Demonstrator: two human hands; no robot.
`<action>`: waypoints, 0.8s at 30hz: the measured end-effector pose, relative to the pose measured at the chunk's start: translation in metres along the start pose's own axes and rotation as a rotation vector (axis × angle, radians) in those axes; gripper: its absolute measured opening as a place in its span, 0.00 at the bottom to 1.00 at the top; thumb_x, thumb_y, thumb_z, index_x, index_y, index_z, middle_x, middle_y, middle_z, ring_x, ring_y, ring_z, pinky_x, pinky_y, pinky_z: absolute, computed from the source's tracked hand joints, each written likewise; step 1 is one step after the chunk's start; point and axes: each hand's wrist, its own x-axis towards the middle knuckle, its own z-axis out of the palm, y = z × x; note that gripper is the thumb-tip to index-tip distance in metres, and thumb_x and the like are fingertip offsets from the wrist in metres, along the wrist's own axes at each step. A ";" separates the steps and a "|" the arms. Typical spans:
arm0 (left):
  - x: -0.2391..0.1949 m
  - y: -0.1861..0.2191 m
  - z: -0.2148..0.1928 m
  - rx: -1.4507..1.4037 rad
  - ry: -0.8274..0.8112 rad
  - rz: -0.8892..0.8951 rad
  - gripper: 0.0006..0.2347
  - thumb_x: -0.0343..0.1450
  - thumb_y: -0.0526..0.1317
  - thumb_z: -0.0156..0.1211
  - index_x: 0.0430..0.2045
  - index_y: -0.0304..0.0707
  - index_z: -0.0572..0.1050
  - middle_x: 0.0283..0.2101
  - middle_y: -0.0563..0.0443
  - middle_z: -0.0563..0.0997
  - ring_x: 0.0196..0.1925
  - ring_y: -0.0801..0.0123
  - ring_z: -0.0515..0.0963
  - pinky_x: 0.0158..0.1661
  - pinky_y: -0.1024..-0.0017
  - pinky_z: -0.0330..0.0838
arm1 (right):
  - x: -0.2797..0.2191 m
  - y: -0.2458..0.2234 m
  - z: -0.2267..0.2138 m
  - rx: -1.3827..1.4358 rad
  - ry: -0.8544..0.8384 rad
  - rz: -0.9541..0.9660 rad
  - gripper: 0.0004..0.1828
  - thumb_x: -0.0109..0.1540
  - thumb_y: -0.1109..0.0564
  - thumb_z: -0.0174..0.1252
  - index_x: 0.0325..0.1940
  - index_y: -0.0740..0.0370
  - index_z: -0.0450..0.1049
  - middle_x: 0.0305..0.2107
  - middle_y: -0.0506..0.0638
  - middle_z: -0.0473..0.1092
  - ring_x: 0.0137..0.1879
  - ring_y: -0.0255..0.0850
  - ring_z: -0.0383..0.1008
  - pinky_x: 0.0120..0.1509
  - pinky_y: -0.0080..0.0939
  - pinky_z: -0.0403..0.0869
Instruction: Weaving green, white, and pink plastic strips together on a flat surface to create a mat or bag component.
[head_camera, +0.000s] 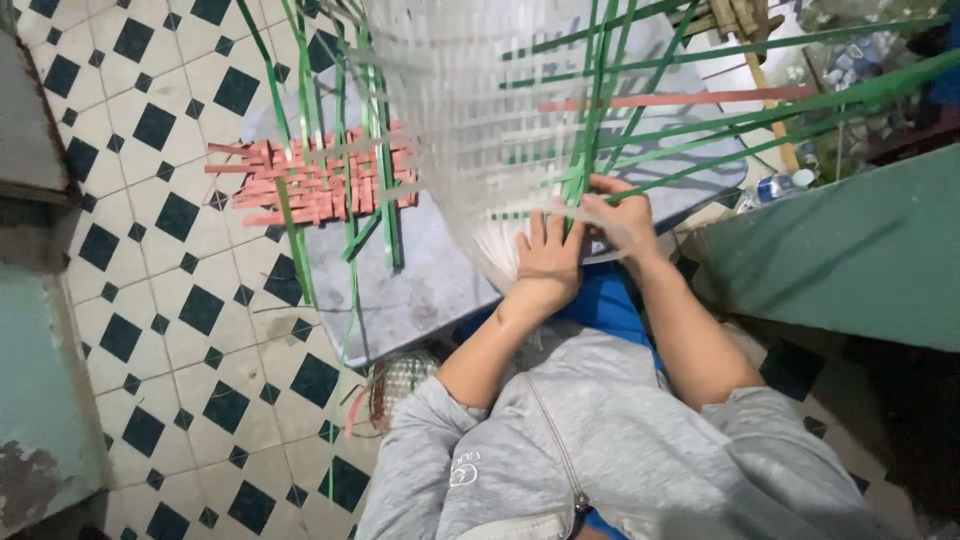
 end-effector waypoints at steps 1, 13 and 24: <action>0.002 0.004 -0.002 0.012 -0.056 -0.051 0.33 0.67 0.39 0.58 0.69 0.46 0.49 0.72 0.33 0.45 0.73 0.32 0.41 0.63 0.33 0.45 | 0.003 -0.003 0.003 -0.185 0.065 -0.029 0.20 0.56 0.57 0.63 0.53 0.60 0.75 0.36 0.55 0.75 0.33 0.40 0.77 0.31 0.37 0.78; 0.009 0.003 -0.014 0.046 -0.055 -0.078 0.43 0.63 0.51 0.66 0.70 0.40 0.45 0.72 0.28 0.38 0.71 0.28 0.39 0.60 0.34 0.48 | 0.015 -0.013 0.028 -0.412 0.252 -0.437 0.10 0.52 0.61 0.66 0.38 0.62 0.79 0.32 0.55 0.71 0.42 0.48 0.74 0.49 0.43 0.72; 0.002 -0.033 0.024 0.001 -0.016 0.093 0.36 0.67 0.37 0.55 0.70 0.56 0.44 0.75 0.37 0.37 0.74 0.33 0.38 0.61 0.36 0.47 | 0.000 0.013 0.002 -0.007 0.150 -0.299 0.12 0.55 0.66 0.67 0.42 0.64 0.76 0.34 0.54 0.75 0.41 0.38 0.75 0.45 0.40 0.75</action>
